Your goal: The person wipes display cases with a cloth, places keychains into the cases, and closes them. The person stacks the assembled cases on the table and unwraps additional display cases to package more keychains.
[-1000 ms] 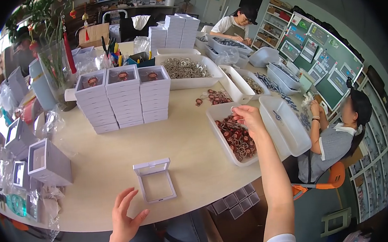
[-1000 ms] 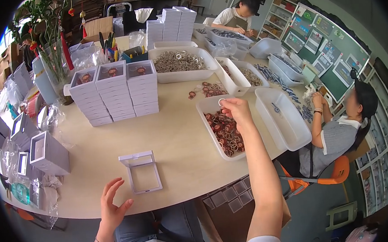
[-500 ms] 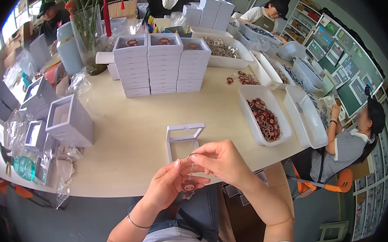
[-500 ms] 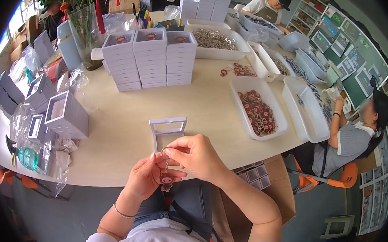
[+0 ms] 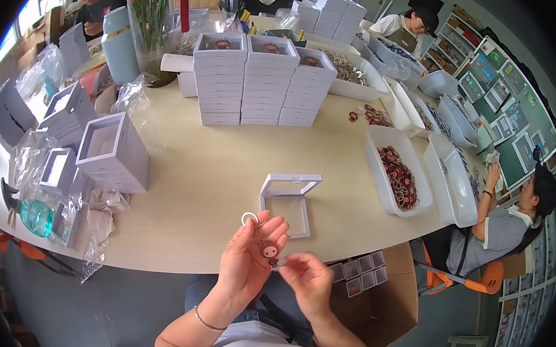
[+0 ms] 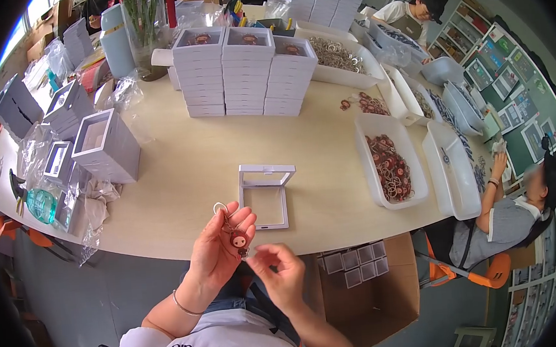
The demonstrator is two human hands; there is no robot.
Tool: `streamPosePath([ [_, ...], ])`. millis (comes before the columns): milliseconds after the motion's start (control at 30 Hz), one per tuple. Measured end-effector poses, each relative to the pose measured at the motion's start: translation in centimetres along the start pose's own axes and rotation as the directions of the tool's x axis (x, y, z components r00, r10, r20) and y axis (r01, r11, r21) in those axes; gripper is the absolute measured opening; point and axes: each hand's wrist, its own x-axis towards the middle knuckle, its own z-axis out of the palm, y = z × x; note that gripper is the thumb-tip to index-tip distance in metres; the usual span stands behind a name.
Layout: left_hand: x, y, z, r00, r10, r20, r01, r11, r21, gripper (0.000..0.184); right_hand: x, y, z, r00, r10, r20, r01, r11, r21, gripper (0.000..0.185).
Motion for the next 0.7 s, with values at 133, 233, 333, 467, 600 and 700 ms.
streamPosePath([
  [133,0.3,-0.8,0.4,0.999,0.036,-0.011,-0.035,0.999,0.015,0.031,-0.8,0.9,1.4,0.988,0.153,-0.030,-0.143,0.965,0.220,0.014],
  [233,0.5,-0.8,0.7,0.999,-0.043,-0.033,0.040,0.995,-0.093,0.030,-0.5,1.4,1.1,0.991,0.121,-0.052,-0.105,0.964,0.244,0.009],
  [333,1.0,-0.7,0.3,0.994,-0.111,0.016,0.112,0.978,-0.176,0.031,-0.3,0.2,0.8,0.997,0.063,-0.043,-0.050,0.964,0.260,0.005],
  [467,0.9,-0.9,0.3,0.993,-0.111,0.034,0.115,0.986,-0.123,0.029,-0.3,-1.9,0.6,0.985,0.092,-0.144,-0.060,0.975,0.212,0.005],
  [600,1.2,-1.1,-0.2,0.996,-0.077,0.037,0.078,0.997,-0.022,0.026,-0.1,-3.3,0.4,0.971,0.026,-0.238,0.009,0.990,0.143,0.005],
  [700,1.2,-1.1,-0.4,0.995,-0.104,0.006,0.104,0.994,0.027,0.025,0.2,-3.9,0.2,0.965,-0.078,-0.251,0.075,0.997,-0.022,0.006],
])
